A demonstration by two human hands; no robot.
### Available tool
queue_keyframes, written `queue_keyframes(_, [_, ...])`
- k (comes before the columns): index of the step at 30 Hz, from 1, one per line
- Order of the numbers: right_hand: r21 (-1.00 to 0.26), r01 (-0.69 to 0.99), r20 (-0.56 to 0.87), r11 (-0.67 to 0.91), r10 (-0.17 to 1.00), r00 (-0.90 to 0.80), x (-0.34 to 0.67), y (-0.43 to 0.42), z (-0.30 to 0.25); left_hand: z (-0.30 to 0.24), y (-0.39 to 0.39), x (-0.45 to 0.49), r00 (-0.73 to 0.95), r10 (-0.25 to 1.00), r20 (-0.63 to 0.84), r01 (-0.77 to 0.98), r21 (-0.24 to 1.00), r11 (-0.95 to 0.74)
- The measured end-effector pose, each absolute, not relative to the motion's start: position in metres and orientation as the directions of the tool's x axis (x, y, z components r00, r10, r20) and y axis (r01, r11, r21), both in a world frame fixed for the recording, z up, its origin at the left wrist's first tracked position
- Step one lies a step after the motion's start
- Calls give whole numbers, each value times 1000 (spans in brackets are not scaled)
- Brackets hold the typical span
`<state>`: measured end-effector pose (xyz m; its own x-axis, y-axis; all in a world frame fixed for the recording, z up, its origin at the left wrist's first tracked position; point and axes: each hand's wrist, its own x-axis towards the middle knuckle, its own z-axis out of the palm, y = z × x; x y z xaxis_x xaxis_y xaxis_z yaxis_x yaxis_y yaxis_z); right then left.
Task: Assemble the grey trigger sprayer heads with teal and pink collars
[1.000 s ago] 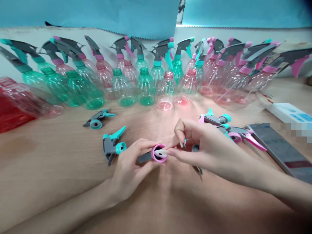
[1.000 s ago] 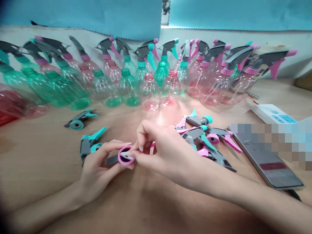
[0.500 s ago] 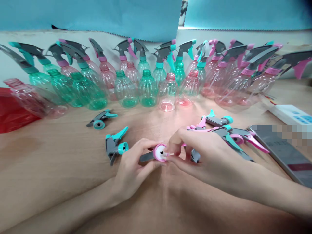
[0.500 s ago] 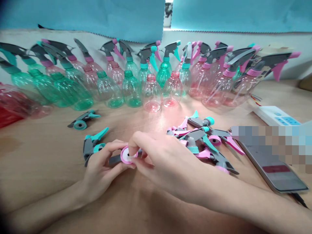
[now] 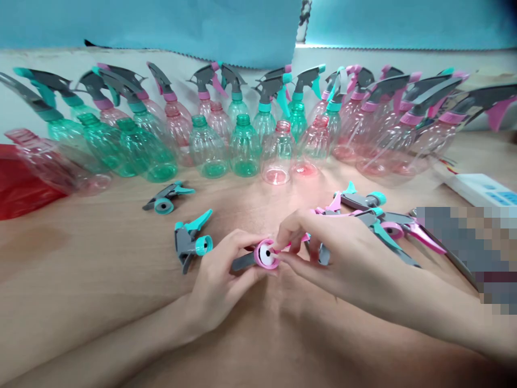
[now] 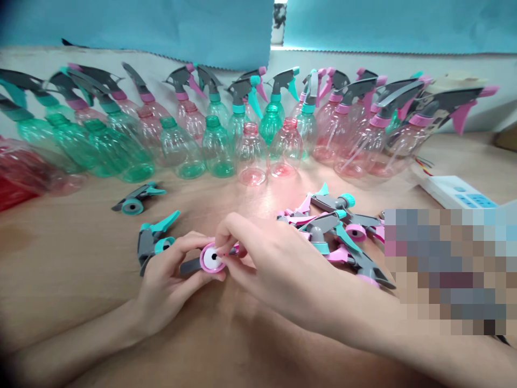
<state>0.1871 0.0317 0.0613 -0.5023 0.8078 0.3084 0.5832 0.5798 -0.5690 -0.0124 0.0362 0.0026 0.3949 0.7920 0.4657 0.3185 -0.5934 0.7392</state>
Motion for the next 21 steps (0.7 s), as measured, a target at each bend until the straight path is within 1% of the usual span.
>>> queue_keyframes(6, [-539,590,322,601,794,-515,189,31,58,3,36,-12,407,781,474,309,733,-606])
queue_keyframes(14, [-494,571,360,656,752,-552,185,29,59,3,37,-13,427,742,517,316,683,-658])
queue_keyframes(18, [-511,569,339,645,759,-556,183,28,59,5,37,-13,455,702,548,292,654,-698])
queue_keyframes(21, [-536,533,357,655,748,-560,182,28,57,6,37,-12,487,662,571,262,627,-734])
